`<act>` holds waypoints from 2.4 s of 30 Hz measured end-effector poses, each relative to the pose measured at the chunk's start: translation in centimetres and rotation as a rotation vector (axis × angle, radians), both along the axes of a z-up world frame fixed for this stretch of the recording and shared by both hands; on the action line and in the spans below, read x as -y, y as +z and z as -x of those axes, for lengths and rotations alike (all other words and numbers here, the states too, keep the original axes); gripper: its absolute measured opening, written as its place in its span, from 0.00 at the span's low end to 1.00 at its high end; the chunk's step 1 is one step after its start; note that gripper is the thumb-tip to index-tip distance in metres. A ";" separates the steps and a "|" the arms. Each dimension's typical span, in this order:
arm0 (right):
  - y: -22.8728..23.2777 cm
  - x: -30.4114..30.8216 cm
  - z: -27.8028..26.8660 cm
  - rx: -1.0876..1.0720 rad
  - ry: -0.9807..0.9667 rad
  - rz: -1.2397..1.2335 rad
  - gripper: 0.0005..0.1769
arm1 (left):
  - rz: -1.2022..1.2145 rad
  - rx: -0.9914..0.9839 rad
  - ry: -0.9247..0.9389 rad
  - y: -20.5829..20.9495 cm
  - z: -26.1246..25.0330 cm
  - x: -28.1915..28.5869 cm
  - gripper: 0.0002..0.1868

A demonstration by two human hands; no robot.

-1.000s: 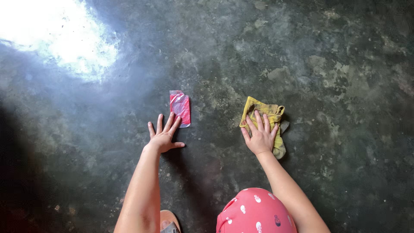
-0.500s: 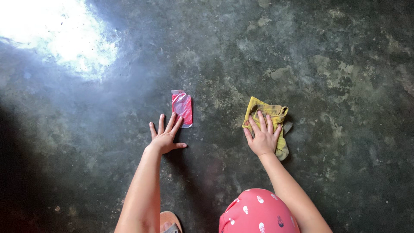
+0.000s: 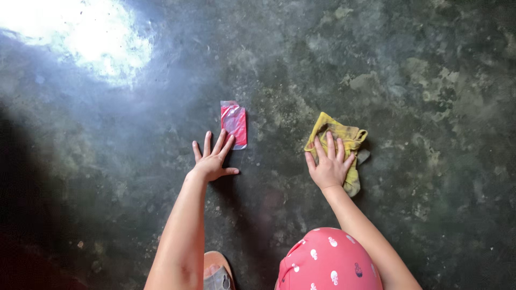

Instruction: The person kneels on a concrete floor and uses a yellow cloth to wipe the surface. They hold a red packet in their left hand to stabilize their position while scrubbing the floor with their right hand.

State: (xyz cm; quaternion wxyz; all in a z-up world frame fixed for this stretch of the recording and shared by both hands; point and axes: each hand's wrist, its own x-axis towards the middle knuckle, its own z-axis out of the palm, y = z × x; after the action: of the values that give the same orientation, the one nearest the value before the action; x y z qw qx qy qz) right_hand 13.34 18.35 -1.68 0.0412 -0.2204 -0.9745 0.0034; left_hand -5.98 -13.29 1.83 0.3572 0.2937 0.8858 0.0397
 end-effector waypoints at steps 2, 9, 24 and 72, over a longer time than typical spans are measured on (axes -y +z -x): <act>-0.1 0.5 0.3 -0.045 0.054 -0.034 0.29 | -0.009 -0.003 0.000 -0.2 0.2 -0.2 0.66; -0.5 3.6 4.2 -0.266 0.026 0.232 0.18 | -0.046 -0.088 0.023 -1.5 -1.0 0.4 0.66; -0.1 11.9 17.1 -0.240 0.398 0.366 0.19 | -0.128 -0.095 0.223 -1.6 -3.5 1.0 0.63; 3.3 7.5 17.2 -0.012 0.892 0.247 0.24 | 0.040 0.164 0.466 2.3 -1.5 16.4 0.72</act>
State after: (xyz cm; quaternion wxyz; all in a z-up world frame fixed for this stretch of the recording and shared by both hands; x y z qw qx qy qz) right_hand -3.84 10.85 1.58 0.0149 0.2171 -0.9662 0.1383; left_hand -4.44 -29.72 4.10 0.4149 0.0703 0.8982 0.1272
